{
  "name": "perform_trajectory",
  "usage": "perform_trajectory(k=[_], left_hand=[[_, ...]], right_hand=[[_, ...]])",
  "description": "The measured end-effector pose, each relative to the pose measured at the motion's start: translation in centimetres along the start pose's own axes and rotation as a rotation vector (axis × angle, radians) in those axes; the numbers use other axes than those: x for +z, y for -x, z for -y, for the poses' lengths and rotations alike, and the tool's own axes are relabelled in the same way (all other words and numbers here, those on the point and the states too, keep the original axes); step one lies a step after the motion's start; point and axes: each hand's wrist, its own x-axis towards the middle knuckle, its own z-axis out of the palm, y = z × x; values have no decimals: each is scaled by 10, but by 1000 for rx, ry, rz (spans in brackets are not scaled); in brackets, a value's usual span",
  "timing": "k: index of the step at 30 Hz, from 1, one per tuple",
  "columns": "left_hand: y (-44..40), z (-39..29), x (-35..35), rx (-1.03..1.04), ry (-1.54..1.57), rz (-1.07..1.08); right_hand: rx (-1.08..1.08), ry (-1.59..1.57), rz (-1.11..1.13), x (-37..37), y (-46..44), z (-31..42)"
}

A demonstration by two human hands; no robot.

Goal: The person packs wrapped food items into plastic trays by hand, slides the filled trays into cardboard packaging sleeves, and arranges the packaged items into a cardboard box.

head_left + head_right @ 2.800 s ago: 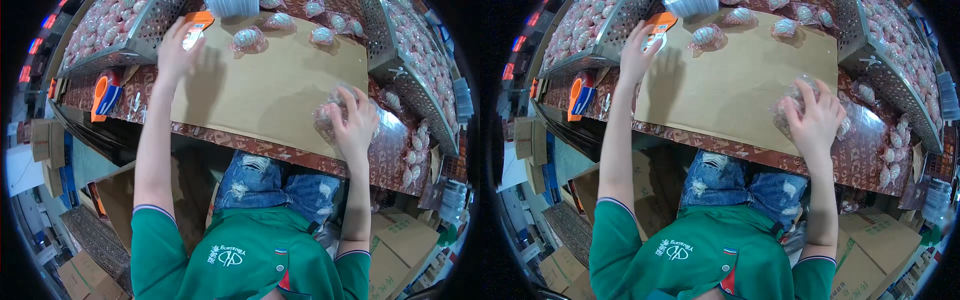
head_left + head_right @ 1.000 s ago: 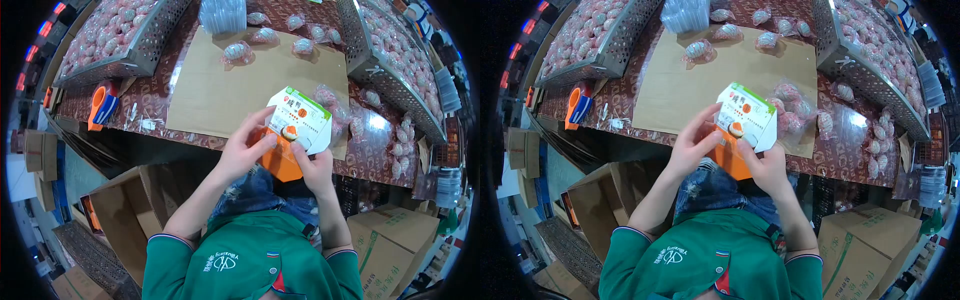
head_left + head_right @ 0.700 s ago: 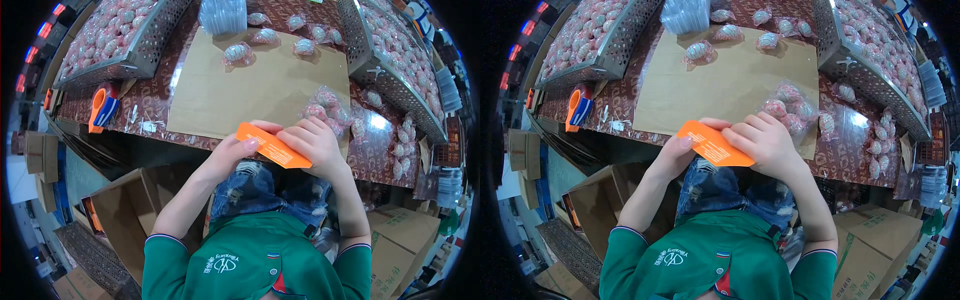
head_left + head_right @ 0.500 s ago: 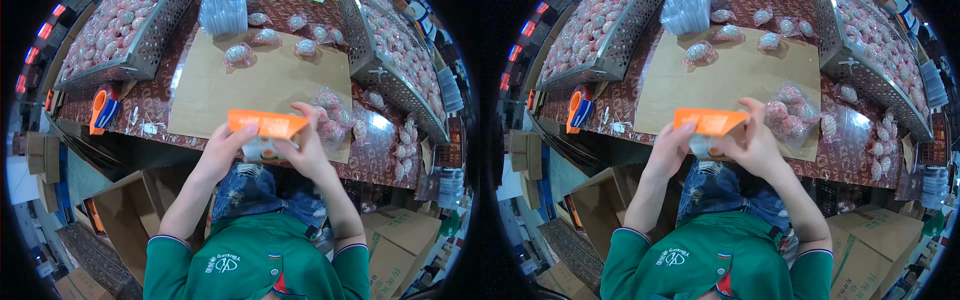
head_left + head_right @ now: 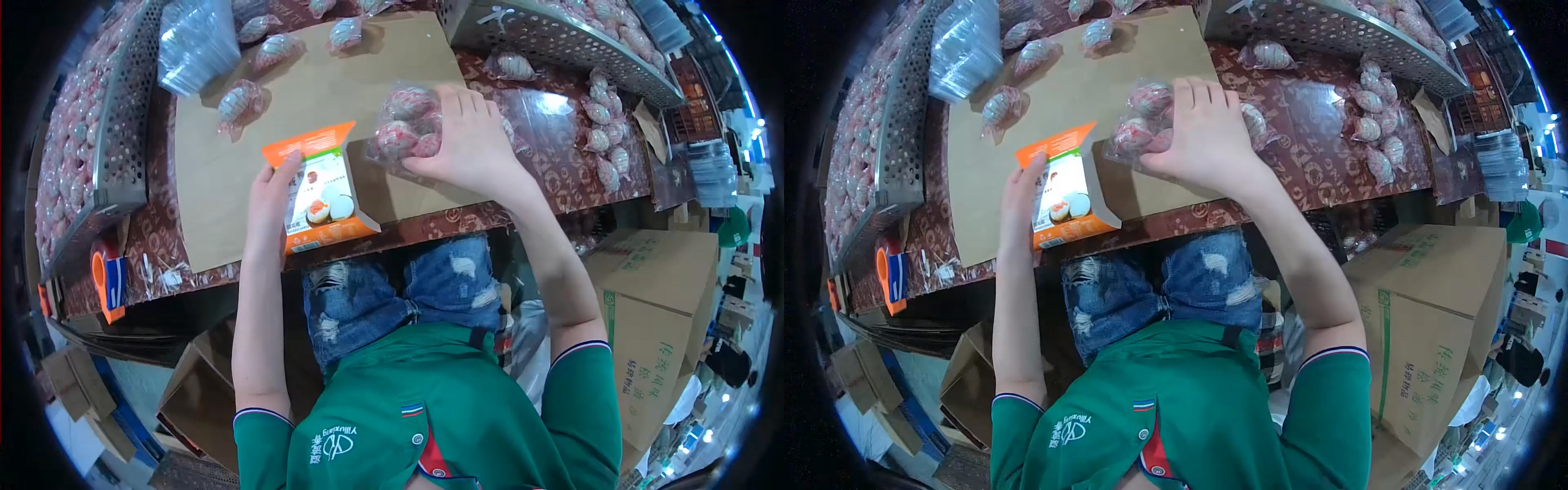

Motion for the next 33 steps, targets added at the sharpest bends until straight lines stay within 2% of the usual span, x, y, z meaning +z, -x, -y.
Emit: perform_trajectory(k=[4, 6, 8, 9, 12, 15, 17, 19, 20, 22, 23, 25, 26, 28, 29, 32, 33], left_hand=[[0, -6, 12, -13, -47, -1], [-5, -4, 13, -23, -21, -21], [-13, -2, 13, -20, 18, 109], [-9, -3, 16, -20, 16, 108], [7, -11, 28, -114, -119, 148], [5, -15, 21, -204, -42, 231], [4, -15, 18, -217, -32, 218], [2, -13, 17, -229, -23, 215], [2, -11, 16, -210, -49, 155], [2, -9, 16, -191, -73, 96], [5, -10, 15, -167, -67, 128], [16, -9, 19, -159, -38, 128], [23, -9, 26, -167, -12, 99], [27, 4, 25, -115, 74, 112], [36, 6, 28, -61, 119, 117], [26, 32, -1, 36, 247, 345], [30, 29, 0, 76, 250, 331]], right_hand=[[-46, -89, 165, -6, -10, -8], [-42, -185, 175, -7, 0, 6], [-172, -244, 153, -9, 9, 19], [-227, -275, 131, -6, 12, 24], [-222, -292, 116, -1, 15, 35], [-205, -325, 132, 0, 12, 44], [-186, -343, 157, 0, 10, 43], [-204, -513, 230, 0, 8, 30], [-201, -514, 230, -2, 10, 22], [92, -564, 276, -6, 16, 5], [155, -273, 195, -3, 23, 4], [319, -438, 416, 12, 28, 8], [411, -510, 383, 8, 33, 24], [412, -789, 252, 20, 37, 26], [466, -1395, 218, 20, 39, 33], [365, -1521, 103, 40, 46, 49], [377, -1561, 82, 41, 46, 57]])
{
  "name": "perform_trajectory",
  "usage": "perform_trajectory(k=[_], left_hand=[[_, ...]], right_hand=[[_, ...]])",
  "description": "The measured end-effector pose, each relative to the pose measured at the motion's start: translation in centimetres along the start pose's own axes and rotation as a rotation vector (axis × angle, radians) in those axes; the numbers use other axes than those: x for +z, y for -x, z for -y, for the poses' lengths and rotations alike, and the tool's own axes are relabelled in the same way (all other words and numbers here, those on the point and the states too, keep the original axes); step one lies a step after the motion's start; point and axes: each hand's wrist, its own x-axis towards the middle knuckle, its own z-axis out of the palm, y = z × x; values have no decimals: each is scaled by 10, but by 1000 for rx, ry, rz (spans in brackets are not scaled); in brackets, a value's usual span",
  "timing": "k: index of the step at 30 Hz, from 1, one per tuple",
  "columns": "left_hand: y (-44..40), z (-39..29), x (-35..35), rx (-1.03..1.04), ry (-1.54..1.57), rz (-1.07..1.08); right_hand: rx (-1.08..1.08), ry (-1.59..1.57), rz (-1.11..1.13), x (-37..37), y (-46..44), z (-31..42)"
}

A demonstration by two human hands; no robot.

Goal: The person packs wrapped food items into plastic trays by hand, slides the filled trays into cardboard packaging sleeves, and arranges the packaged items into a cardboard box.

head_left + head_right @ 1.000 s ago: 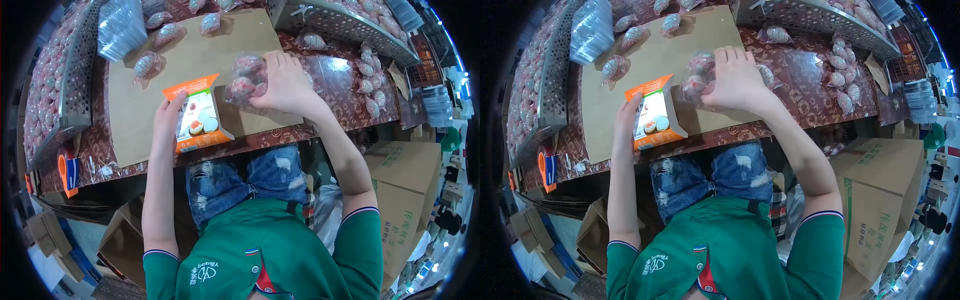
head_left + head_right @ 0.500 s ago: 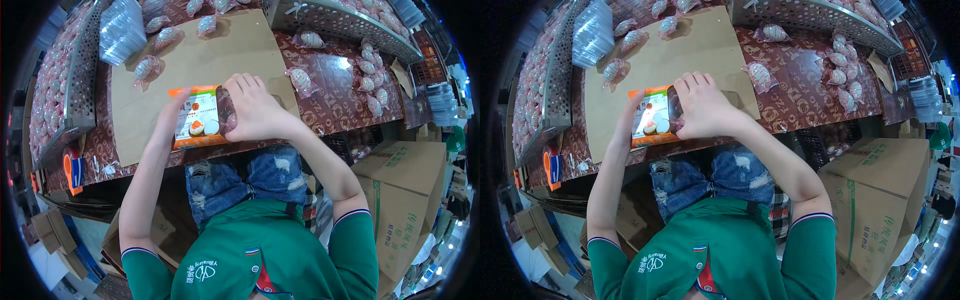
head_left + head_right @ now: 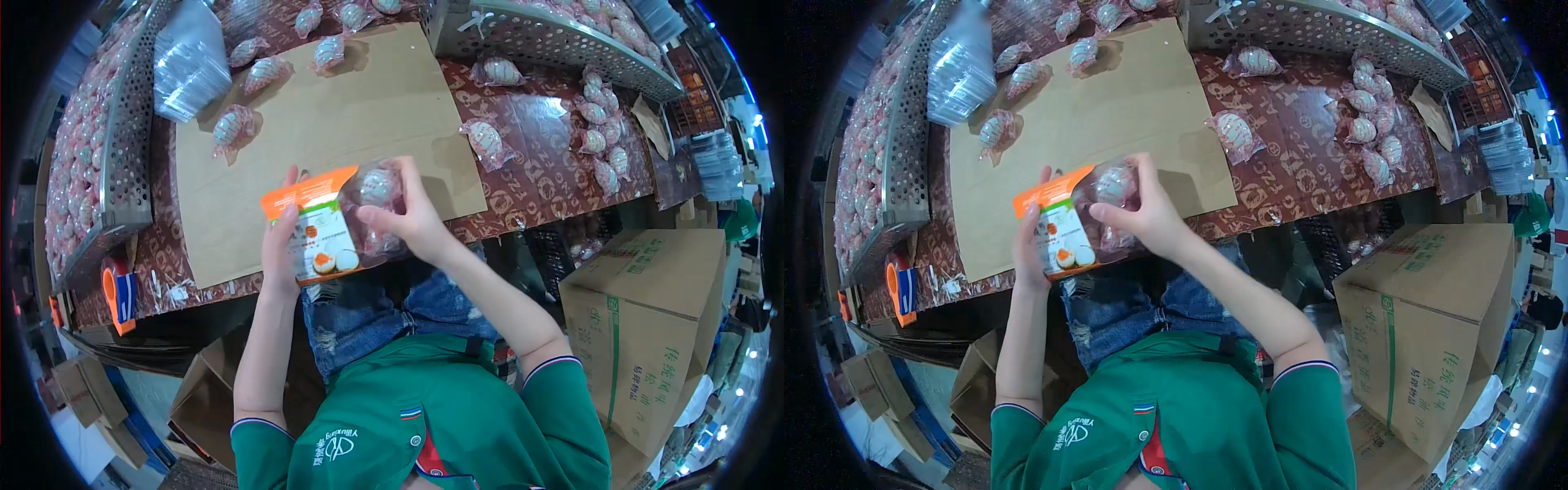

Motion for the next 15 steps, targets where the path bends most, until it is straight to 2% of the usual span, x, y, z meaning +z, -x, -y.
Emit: perform_trajectory(k=[1, 3, 5, 7, 8, 10, 11, 12, 13, 14, 15], left_hand=[[0, -2, 1, -1, 4, 0], [0, -11, 8, -14, -199, -162], [3, -28, 19, -18, -278, -153], [6, -37, 24, 12, -485, -77], [9, -37, 18, -2, -550, -62], [6, -23, 1, 159, -389, 26], [3, -3, -4, 161, -221, -67], [1, 14, -10, 190, -202, -143], [-6, 41, -33, 214, -141, -80], [-8, 28, 12, 159, -44, -386], [-13, 18, 18, 196, -57, -323]], right_hand=[[-4, -42, -14, 9, 1, 1], [25, -42, -46, 23, 0, 4], [4, -91, -102, 27, -3, -2], [-71, -87, -135, 19, -7, -13], [-95, -227, -153, 18, -7, -10], [-64, -494, -352, 18, -7, -7], [-115, -539, -434, 23, -9, -8], [-121, -604, -459, 30, -9, -10], [-181, -435, -456, 33, -11, -23], [-136, -346, -313, 29, -9, -31], [-164, -154, -257, 20, -13, -28]])
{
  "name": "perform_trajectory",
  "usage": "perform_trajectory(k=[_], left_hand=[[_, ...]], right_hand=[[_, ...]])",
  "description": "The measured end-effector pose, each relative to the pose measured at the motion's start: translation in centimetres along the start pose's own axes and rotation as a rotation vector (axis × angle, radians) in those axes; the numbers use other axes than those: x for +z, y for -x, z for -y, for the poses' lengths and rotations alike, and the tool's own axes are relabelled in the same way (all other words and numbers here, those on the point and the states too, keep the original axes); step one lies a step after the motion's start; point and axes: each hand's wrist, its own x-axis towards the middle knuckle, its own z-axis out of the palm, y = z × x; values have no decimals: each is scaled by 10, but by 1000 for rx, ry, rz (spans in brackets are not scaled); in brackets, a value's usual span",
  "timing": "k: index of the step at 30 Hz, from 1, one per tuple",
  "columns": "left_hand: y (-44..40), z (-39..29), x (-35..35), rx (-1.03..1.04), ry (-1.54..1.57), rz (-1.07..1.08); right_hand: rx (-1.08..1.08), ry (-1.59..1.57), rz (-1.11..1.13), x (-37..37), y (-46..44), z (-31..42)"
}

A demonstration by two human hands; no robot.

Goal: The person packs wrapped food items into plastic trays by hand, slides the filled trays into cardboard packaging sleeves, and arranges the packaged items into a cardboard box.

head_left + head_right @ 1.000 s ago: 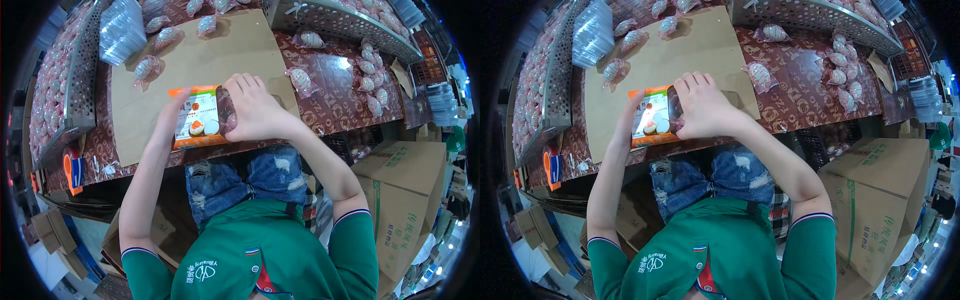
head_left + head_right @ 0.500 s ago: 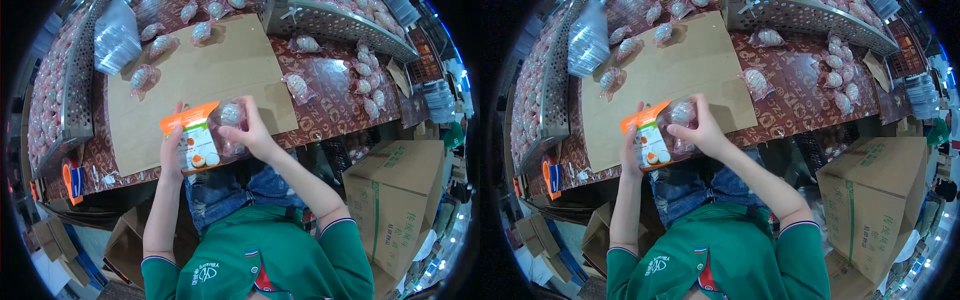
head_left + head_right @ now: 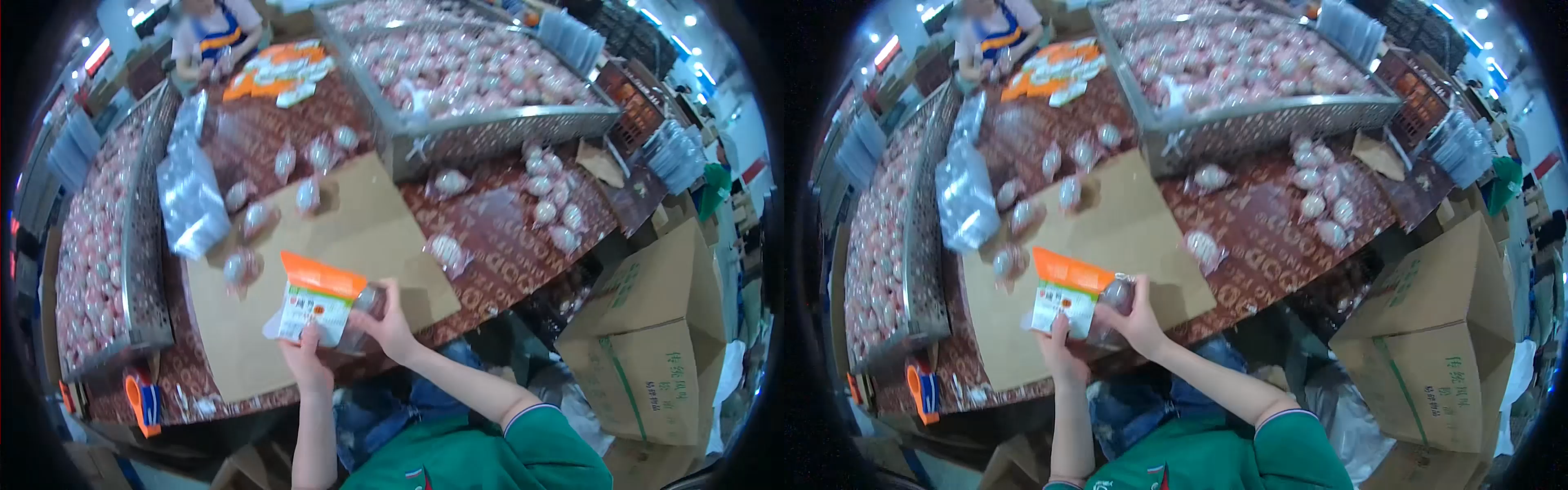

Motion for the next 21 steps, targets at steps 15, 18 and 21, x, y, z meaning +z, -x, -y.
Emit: perform_trajectory(k=[15, 18, 21], left_hand=[[-23, 28, -1, 549, -227, 444], [-23, 22, 0, 424, -202, 393], [-12, 7, 7, 296, -102, 437]], right_hand=[[-374, 80, 305, -13, -36, 16], [-371, 88, 314, -12, -38, 14], [-377, 86, 290, -6, -38, 26]])
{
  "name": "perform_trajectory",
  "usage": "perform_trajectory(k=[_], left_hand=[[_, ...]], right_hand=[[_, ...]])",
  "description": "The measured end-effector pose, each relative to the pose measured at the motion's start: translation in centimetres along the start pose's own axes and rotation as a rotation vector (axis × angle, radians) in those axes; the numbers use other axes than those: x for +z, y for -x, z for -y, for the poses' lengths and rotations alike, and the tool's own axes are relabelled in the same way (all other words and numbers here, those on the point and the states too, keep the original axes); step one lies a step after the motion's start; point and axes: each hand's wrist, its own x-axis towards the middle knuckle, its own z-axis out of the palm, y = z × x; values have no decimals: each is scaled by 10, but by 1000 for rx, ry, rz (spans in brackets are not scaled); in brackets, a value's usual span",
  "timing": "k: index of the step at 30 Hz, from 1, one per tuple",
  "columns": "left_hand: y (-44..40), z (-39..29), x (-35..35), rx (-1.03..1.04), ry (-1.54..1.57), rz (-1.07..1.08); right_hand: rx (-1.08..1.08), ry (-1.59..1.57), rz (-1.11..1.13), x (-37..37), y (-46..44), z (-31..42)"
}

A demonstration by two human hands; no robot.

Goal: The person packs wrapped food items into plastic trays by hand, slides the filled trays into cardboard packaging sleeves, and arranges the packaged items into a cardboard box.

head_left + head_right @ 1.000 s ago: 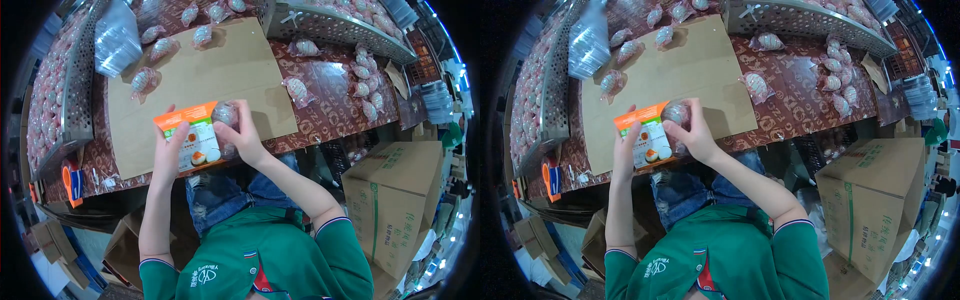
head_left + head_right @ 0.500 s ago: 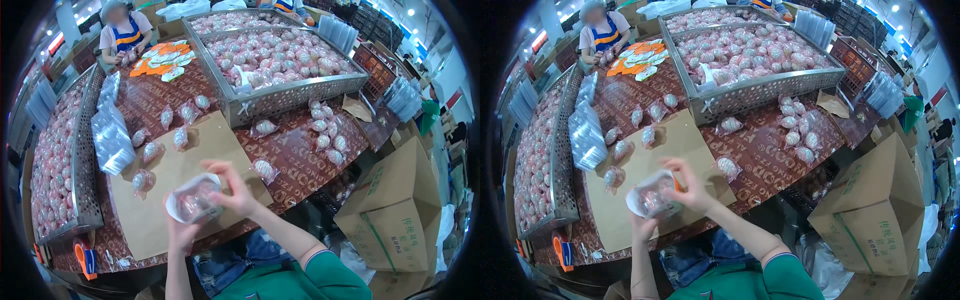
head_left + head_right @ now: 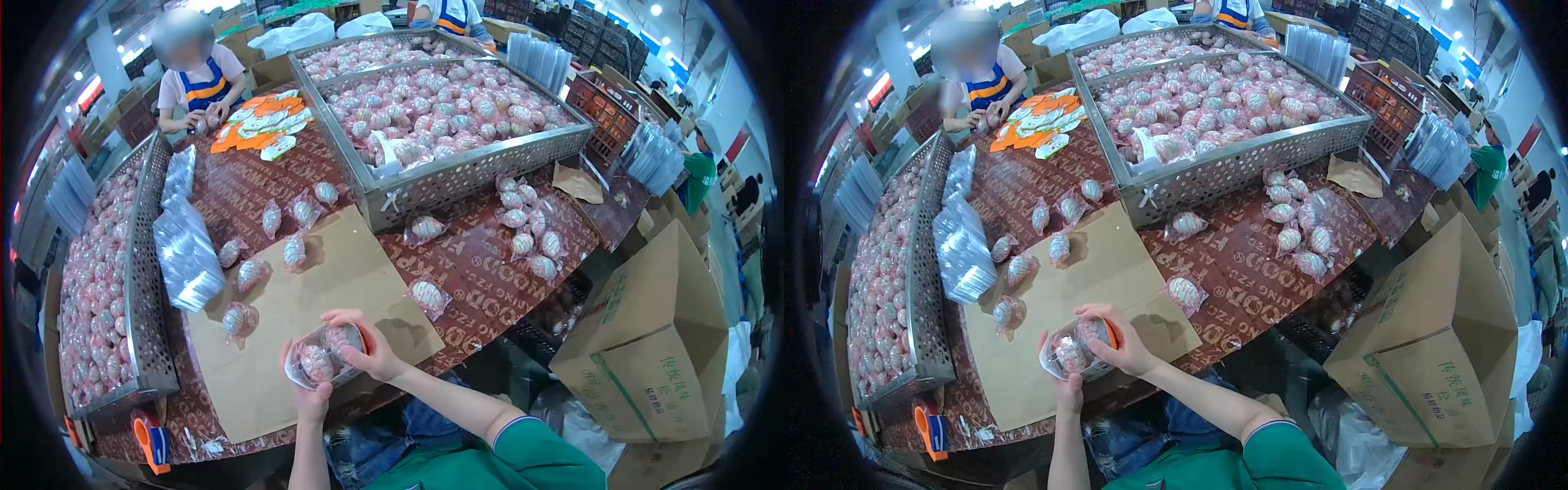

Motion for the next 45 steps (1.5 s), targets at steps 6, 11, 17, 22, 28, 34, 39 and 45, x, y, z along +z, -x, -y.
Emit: perform_trajectory(k=[6, 11, 17, 22, 28, 34, 39, 45], left_hand=[[17, 7, -14, -285, -157, 11], [23, 19, -3, -200, -53, -148], [26, 21, -2, -45, -88, -124], [27, 14, -5, -121, -174, -98], [21, -17, -8, -37, -95, -275], [-17, -115, 66, 316, -360, -89], [-34, -162, 201, 321, -296, 348], [-15, -191, 332, -191, 364, 869]], right_hand=[[-24, 33, -35, 4, 2, 0], [-35, 3, -32, 4, -2, -5], [-74, 42, -45, 4, 2, -6], [-109, 81, -58, 2, 4, -10], [-207, 161, -38, -3, 7, -6], [-305, 248, -65, -10, 6, 0], [-334, 229, -67, -11, 7, 3], [-303, 184, -81, -8, 8, -9]])
